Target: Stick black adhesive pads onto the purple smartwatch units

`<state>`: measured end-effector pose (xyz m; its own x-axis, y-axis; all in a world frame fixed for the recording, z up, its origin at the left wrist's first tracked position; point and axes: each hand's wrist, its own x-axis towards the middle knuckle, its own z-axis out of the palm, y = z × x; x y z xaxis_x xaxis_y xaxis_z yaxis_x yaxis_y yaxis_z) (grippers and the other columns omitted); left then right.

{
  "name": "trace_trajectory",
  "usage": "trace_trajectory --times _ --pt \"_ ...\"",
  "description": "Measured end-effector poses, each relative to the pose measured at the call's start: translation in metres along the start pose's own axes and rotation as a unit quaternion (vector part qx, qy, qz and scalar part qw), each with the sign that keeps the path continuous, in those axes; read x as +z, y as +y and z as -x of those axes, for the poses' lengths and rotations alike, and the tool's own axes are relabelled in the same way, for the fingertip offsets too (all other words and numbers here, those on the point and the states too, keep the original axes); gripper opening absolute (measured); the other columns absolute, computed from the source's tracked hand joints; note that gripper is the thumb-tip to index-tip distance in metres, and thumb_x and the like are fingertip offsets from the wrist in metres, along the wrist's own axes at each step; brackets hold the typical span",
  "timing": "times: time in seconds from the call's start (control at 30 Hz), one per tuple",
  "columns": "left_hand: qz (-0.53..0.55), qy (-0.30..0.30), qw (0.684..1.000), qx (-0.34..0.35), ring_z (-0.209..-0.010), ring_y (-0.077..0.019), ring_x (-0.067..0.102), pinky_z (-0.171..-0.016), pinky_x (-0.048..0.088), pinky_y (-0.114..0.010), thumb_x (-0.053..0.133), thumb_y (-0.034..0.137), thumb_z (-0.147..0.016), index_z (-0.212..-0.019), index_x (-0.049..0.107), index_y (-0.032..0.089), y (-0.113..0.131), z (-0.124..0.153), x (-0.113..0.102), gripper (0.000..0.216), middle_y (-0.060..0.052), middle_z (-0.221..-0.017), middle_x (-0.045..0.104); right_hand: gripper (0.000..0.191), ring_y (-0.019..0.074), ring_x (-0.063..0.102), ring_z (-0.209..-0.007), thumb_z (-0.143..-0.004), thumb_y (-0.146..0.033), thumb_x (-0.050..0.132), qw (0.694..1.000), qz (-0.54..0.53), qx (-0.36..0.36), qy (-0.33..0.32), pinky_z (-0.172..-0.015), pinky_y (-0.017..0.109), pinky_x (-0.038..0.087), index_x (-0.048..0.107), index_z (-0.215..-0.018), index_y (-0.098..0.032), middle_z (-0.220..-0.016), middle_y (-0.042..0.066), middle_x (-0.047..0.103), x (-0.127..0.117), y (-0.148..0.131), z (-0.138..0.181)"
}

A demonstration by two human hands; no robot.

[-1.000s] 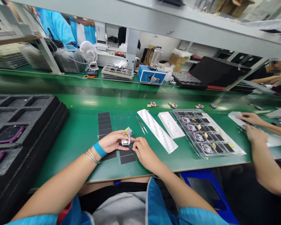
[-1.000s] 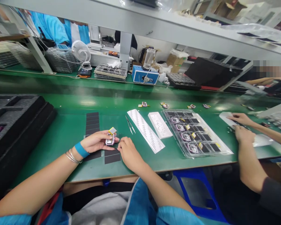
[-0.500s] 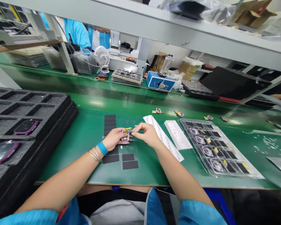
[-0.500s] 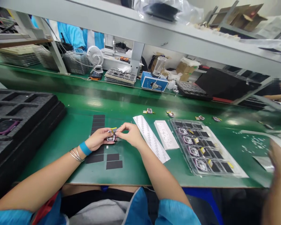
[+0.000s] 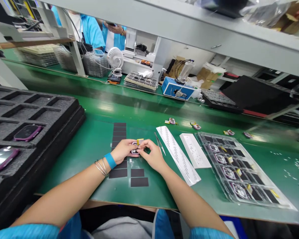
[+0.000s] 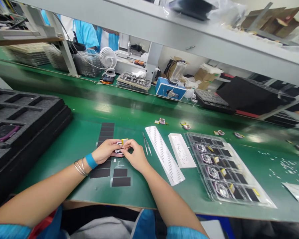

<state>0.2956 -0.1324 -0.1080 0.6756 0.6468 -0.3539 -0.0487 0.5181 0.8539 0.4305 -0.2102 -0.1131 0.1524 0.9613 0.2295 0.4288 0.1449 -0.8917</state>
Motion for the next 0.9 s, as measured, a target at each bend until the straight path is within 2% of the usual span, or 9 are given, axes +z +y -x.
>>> trace_trajectory --times 0.5,0.77,0.9 --pt "-0.017 0.005 1.000 -0.008 -0.062 -0.0115 0.061 -0.063 0.057 -0.027 0.071 0.014 -0.065 -0.080 0.068 0.012 0.0008 0.0011 0.0006 0.015 -0.005 -0.073 0.067 0.010 0.0142 0.060 -0.073 -0.075 -0.019 0.063 1.000 -0.007 -0.021 0.009 -0.072 0.028 0.048 0.054 -0.079 -0.020 -0.078 0.000 0.063 -0.0026 -0.0018 -0.0002" --pt "-0.017 0.006 1.000 -0.006 -0.063 -0.0119 0.061 -0.064 0.056 -0.027 0.072 0.015 -0.064 -0.079 0.068 0.012 0.0017 0.0018 0.0009 0.016 -0.005 -0.073 0.067 0.008 0.0141 0.059 -0.071 -0.076 -0.017 0.061 0.998 0.058 -0.032 0.000 -0.070 0.028 0.047 0.055 -0.079 -0.021 -0.077 -0.001 0.064 0.0003 -0.0049 0.0013" --pt "-0.014 0.007 1.000 -0.003 -0.062 -0.0115 0.062 -0.062 0.055 -0.025 0.074 0.019 -0.063 -0.081 0.068 0.012 0.0001 0.0014 -0.0005 0.020 -0.004 -0.073 0.067 0.007 0.0173 0.058 -0.076 -0.078 -0.015 0.060 0.983 0.158 -0.087 0.018 -0.079 0.034 0.045 0.057 -0.080 -0.021 -0.075 0.000 0.063 0.0063 -0.0035 0.0041"
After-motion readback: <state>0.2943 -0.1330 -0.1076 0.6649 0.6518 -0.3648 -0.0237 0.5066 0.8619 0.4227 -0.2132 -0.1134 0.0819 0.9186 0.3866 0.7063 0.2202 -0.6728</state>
